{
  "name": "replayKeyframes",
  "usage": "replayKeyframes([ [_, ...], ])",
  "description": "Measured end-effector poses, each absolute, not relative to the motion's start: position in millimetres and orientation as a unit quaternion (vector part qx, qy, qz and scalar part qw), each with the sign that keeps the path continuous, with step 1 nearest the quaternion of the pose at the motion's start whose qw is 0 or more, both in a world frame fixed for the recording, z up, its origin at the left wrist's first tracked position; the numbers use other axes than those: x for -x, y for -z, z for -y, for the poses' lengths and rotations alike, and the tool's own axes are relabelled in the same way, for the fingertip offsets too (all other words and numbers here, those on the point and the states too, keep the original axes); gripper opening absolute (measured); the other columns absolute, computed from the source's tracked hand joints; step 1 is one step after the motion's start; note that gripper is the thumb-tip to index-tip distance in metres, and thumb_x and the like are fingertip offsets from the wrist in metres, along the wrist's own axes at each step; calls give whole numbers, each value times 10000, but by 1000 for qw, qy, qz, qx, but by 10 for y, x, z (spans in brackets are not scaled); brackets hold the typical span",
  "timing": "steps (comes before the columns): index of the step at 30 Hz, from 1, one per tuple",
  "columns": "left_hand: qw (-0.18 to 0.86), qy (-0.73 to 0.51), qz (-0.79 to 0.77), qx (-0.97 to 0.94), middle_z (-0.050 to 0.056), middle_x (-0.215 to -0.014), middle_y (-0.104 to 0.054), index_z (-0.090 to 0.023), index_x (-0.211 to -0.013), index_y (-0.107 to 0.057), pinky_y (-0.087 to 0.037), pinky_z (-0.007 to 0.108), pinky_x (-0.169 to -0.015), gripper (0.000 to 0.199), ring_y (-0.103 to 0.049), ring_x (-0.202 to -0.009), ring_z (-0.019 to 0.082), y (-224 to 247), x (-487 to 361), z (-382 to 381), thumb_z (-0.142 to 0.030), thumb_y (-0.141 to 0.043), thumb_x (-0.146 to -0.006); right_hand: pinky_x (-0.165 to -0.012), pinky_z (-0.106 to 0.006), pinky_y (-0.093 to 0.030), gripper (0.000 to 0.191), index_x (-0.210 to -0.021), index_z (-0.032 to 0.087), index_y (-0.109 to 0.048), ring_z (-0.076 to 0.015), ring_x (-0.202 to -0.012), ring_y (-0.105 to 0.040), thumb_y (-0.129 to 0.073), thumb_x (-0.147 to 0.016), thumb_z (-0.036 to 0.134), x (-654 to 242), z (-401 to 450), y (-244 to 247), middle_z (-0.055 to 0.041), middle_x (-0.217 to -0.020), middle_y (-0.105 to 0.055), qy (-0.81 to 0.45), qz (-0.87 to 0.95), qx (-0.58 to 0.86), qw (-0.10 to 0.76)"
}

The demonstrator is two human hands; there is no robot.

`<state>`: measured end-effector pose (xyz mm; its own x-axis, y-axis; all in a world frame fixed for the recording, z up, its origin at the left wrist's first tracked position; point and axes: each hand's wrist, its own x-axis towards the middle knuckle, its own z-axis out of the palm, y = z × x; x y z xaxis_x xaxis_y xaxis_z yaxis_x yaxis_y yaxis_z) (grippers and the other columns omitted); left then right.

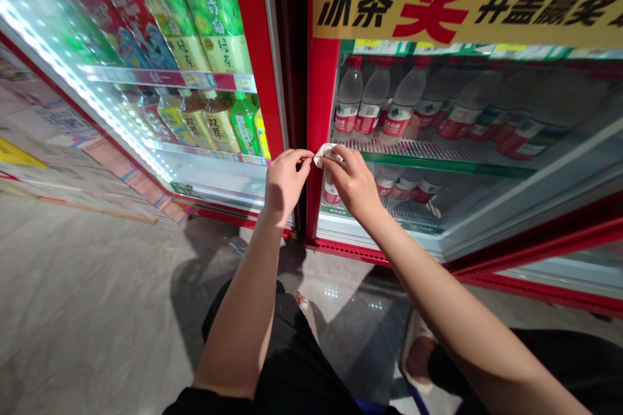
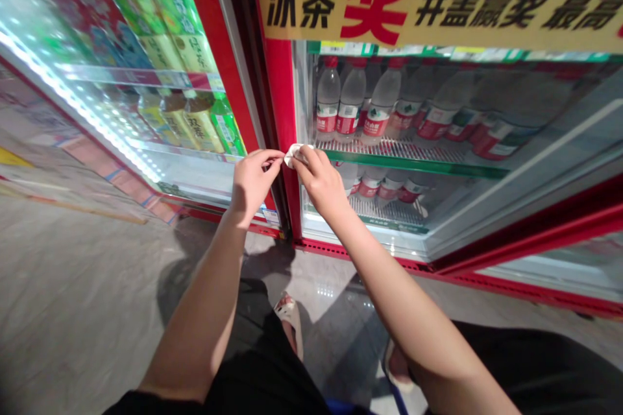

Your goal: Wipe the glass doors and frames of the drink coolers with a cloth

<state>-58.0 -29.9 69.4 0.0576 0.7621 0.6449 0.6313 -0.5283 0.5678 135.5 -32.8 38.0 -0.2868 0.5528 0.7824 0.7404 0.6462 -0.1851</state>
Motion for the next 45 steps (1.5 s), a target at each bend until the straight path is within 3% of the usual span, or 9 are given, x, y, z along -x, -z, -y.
replayKeyframes([
  [8, 74, -496, -475, -724, 35, -1056, -868, -252, -1051, -842, -666, 331, -907, 216, -807, -937, 185, -625, 578, 281, -108, -698, -978, -1060, -539, -627, 354, -1338, 356, -780, -304, -1184, -687, -528, -1107, 263, -1410, 338, -346, -100, -1357, -730, 165, 708, 455, 514],
  [13, 83, -495, -496, -709, 51, -1039, -861, -234, -1026, -834, -662, 354, -907, 206, -806, -934, 202, -621, 554, 264, -82, -712, -960, -976, -442, -660, 388, -1352, 334, -760, -280, -1191, -713, -480, -1107, 224, -1248, 395, -205, -93, -1444, -728, 126, 761, 456, 443],
  [16, 92, -496, -490, -711, 46, -1051, -860, -233, -1034, -831, -656, 343, -904, 211, -803, -935, 192, -615, 548, 265, -85, -695, -969, -906, -408, -673, 368, -1326, 332, -775, -279, -1176, -742, -492, -1108, 243, -1341, 462, -91, -90, -1458, -726, 103, 756, 469, 446],
  [21, 88, -492, -479, -721, 36, -1024, -854, -244, -1038, -825, -654, 320, -886, 187, -796, -920, 182, -585, 544, 256, -129, -690, -977, -1085, -483, -636, 376, -1370, 390, -768, -298, -1302, -716, -526, -1104, 281, -1418, 383, -232, -62, -1483, -697, 76, 699, 465, 538],
  [24, 72, -491, -489, -718, 35, -1005, -852, -238, -1023, -812, -654, 324, -872, 173, -791, -893, 184, -577, 519, 248, -124, -695, -968, -1146, -516, -610, 431, -1424, 379, -742, -298, -1356, -685, -487, -1107, 237, -1317, 358, -280, -64, -1530, -683, 76, 729, 441, 517],
  [28, 76, -500, -489, -711, 37, -992, -853, -234, -996, -807, -655, 328, -867, 179, -793, -889, 188, -575, 488, 243, -98, -698, -954, -1106, -511, -626, 442, -1444, 345, -732, -295, -1291, -698, -462, -1117, 219, -1292, 464, -109, -91, -1539, -691, 59, 769, 452, 448],
  [34, 89, -487, -481, -724, 29, -1027, -854, -243, -1022, -809, -651, 327, -916, 191, -801, -937, 184, -577, 467, 257, -98, -694, -973, -1131, -500, -593, 405, -1372, 347, -773, -290, -1307, -701, -484, -1114, 232, -1401, 471, -37, -97, -1491, -701, 70, 716, 450, 528],
  [41, 94, -486, -488, -719, 32, -1005, -850, -240, -1004, -807, -654, 324, -888, 186, -796, -914, 183, -566, 433, 241, -101, -687, -973, -1085, -481, -627, 405, -1378, 348, -777, -287, -1240, -723, -491, -1112, 244, -1396, 502, -14, -77, -1488, -724, 48, 763, 455, 456],
  [45, 101, -480, -479, -728, 32, -1024, -855, -240, -1018, -808, -645, 313, -885, 190, -798, -919, 178, -565, 403, 265, -102, -683, -977, -1118, -510, -615, 396, -1381, 362, -781, -293, -1304, -704, -508, -1110, 266, -1520, 491, -46, -78, -1477, -719, 57, 723, 453, 518],
])
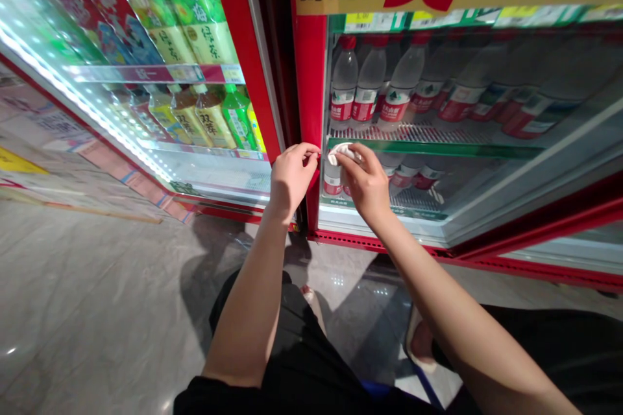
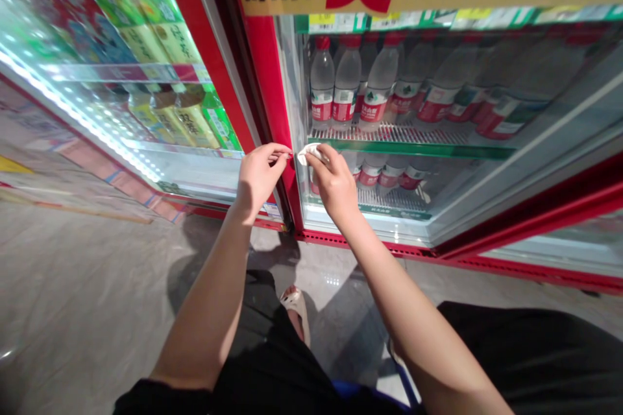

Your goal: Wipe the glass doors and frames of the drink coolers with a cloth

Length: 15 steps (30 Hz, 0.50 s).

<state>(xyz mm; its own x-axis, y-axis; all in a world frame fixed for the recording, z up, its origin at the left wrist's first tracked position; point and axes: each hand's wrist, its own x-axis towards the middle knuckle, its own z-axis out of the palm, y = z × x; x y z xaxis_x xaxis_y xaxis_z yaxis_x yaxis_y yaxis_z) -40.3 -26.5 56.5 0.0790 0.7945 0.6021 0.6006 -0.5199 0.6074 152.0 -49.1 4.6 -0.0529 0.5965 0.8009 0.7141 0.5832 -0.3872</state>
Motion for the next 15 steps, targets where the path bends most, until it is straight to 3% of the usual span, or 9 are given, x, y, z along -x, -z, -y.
replayKeyframes([
  [3, 105, -455, -495, -733, 36, -1035, -854, -229, -1028, -803, -627, 311, -896, 203, -796, -927, 180, -602, 367, 301, -78, -678, -974, -1135, -512, -613, 405, -1405, 388, -766, -288, -1347, -690, -517, -1106, 274, -1499, 401, -139, -58, -1469, -717, 64, 708, 436, 552],
  [10, 106, -417, -525, -734, 46, -1044, -859, -225, -1019, -815, -609, 305, -895, 188, -802, -946, 196, -692, 304, 360, -84, -695, -987, -1114, -476, -630, 384, -1389, 368, -772, -282, -1273, -726, -507, -1124, 288, -1480, 410, -37, -67, -1467, -725, 57, 743, 424, 515],
  [15, 123, -428, -517, -732, 30, -1048, -865, -240, -1015, -815, -614, 305, -905, 195, -805, -954, 183, -671, 316, 358, -85, -700, -989, -1104, -459, -628, 363, -1371, 383, -781, -275, -1312, -711, -535, -1120, 292, -1628, 457, -43, -67, -1438, -712, 82, 699, 434, 563],
])
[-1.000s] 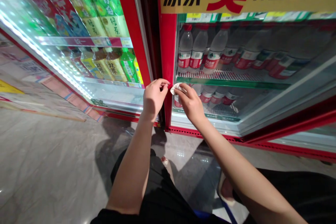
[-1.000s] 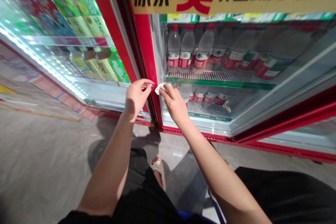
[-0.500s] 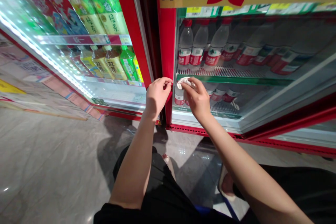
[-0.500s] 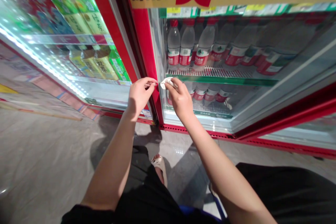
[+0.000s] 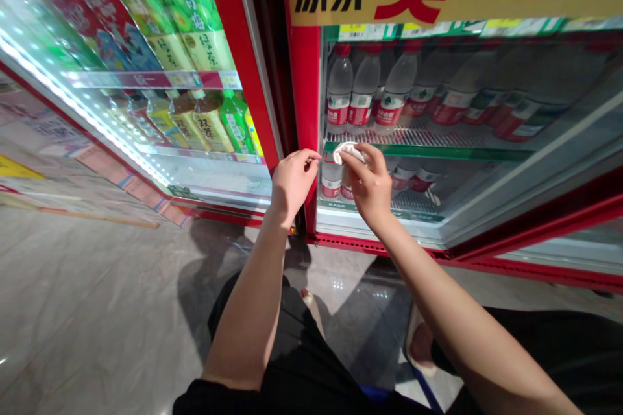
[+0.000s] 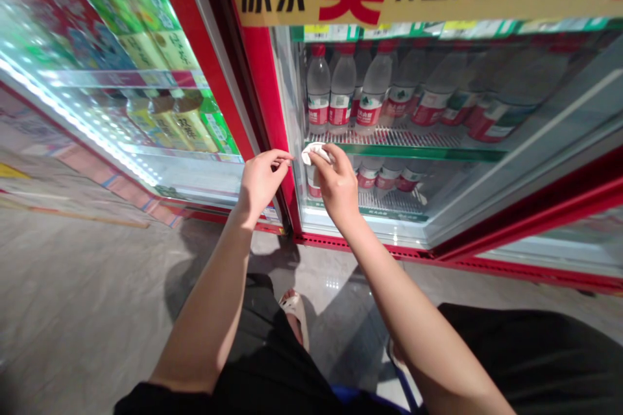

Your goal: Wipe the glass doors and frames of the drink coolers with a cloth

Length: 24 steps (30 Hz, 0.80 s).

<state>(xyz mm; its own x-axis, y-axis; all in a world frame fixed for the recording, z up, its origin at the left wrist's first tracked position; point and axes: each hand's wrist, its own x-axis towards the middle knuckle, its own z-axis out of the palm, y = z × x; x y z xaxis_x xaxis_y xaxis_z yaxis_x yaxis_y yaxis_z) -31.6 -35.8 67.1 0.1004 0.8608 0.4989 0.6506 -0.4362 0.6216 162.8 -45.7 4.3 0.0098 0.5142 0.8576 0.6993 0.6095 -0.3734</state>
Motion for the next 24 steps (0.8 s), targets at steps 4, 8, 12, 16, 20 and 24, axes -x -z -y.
replayKeyframes([
  [4, 121, -434, -511, -732, 34, -1053, -867, -234, -1023, -814, -619, 304, -907, 199, -808, -955, 182, -655, 322, 343, -76, -700, -983, -1103, -457, -626, 379, -1376, 376, -776, -280, -1315, -705, -530, -1111, 264, -1572, 456, -47, -66, -1462, -708, 65, 725, 437, 529],
  [8, 124, -429, -511, -734, 40, -1055, -869, -230, -1027, -812, -625, 310, -912, 195, -814, -966, 190, -673, 316, 357, -79, -693, -991, -1048, -473, -644, 358, -1320, 358, -798, -286, -1202, -742, -527, -1111, 254, -1569, 518, 82, -73, -1405, -749, 55, 752, 439, 488],
  [12, 131, -418, -503, -745, 49, -1080, -870, -230, -1053, -809, -629, 326, -928, 190, -822, -988, 202, -692, 318, 389, -94, -685, -1009, -1026, -468, -650, 317, -1295, 361, -805, -286, -1220, -735, -563, -1103, 291, -1665, 530, 65, -81, -1352, -749, 79, 704, 447, 546],
  [16, 131, -416, -491, -754, 57, -1113, -869, -232, -1073, -803, -633, 337, -959, 185, -824, -1021, 208, -682, 314, 389, -103, -684, -1016, -1086, -474, -621, 340, -1314, 362, -797, -288, -1268, -711, -545, -1100, 282, -1650, 487, -65, -84, -1390, -726, 75, 701, 442, 555],
  [20, 139, -417, -491, -752, 57, -1113, -867, -236, -1066, -797, -641, 341, -953, 189, -823, -1016, 210, -679, 292, 386, -104, -669, -1021, -1075, -475, -621, 351, -1285, 366, -804, -294, -1225, -723, -529, -1096, 259, -1625, 519, 7, -72, -1417, -725, 35, 741, 444, 503],
  [24, 141, -417, -488, -754, 47, -1130, -866, -246, -1067, -792, -631, 348, -972, 193, -819, -1028, 210, -687, 267, 417, -106, -667, -1024, -1016, -450, -640, 306, -1249, 345, -814, -289, -1221, -723, -559, -1090, 285, -1739, 564, 100, -91, -1355, -724, 69, 710, 454, 533],
])
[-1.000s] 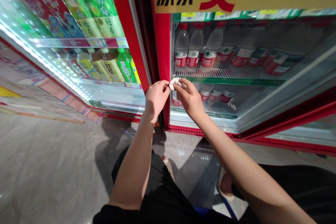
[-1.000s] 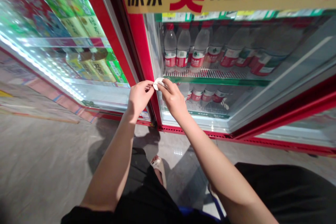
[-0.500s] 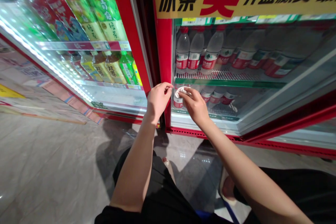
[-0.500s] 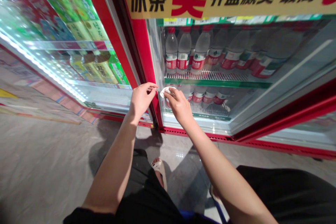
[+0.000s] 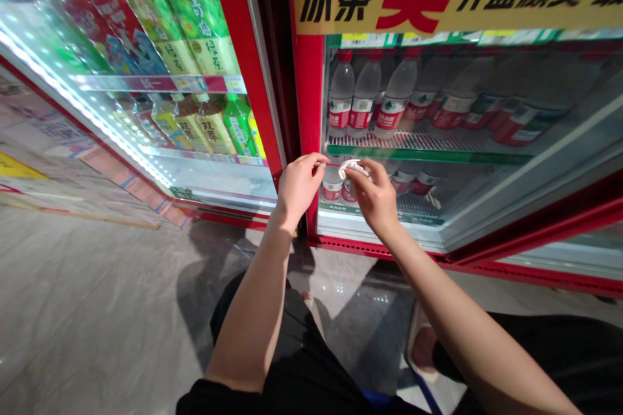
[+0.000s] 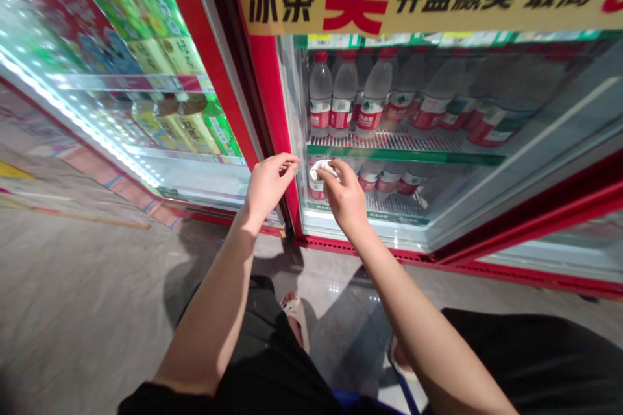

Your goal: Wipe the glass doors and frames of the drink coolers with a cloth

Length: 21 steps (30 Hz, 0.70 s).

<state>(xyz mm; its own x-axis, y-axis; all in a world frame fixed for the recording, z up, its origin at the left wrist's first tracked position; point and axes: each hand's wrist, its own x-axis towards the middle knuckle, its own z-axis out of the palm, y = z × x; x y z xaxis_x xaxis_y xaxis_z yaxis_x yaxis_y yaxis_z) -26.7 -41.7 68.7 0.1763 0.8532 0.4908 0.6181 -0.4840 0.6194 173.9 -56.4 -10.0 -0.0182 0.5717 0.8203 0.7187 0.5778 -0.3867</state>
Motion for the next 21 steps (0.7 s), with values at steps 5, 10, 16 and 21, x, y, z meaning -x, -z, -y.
replayKeyframes([
  [5, 145, -412, -485, -757, 56, -1154, -865, -239, -1079, -789, -622, 350, -979, 189, -818, -1055, 223, -681, 237, 435, -107, -663, -1029, -1076, -462, -618, 331, -1285, 347, -804, -287, -1269, -698, -555, -1081, 268, -1736, 500, -54, -99, -1379, -704, 73, 695, 442, 562],
  [10, 140, -409, -489, -758, 45, -1131, -864, -246, -1057, -777, -621, 339, -967, 185, -816, -1017, 214, -689, 216, 433, -112, -652, -1033, -1086, -486, -619, 337, -1291, 349, -799, -294, -1245, -709, -524, -1103, 301, -1655, 506, -4, -82, -1437, -722, 29, 745, 447, 495],
  [16, 144, -421, -479, -757, 41, -1130, -865, -262, -1075, -776, -626, 342, -976, 198, -818, -1042, 212, -668, 219, 441, -117, -646, -1034, -1093, -521, -618, 305, -1247, 346, -820, -314, -1266, -702, -558, -1092, 341, -1789, 523, 30, -103, -1346, -723, 78, 670, 465, 574],
  [21, 140, -425, -491, -747, 44, -1118, -867, -262, -1085, -767, -636, 336, -967, 204, -826, -1033, 209, -649, 209, 421, -104, -652, -1027, -1124, -510, -606, 328, -1281, 346, -804, -300, -1300, -688, -533, -1097, 327, -1712, 457, -85, -97, -1394, -712, 60, 689, 450, 565],
])
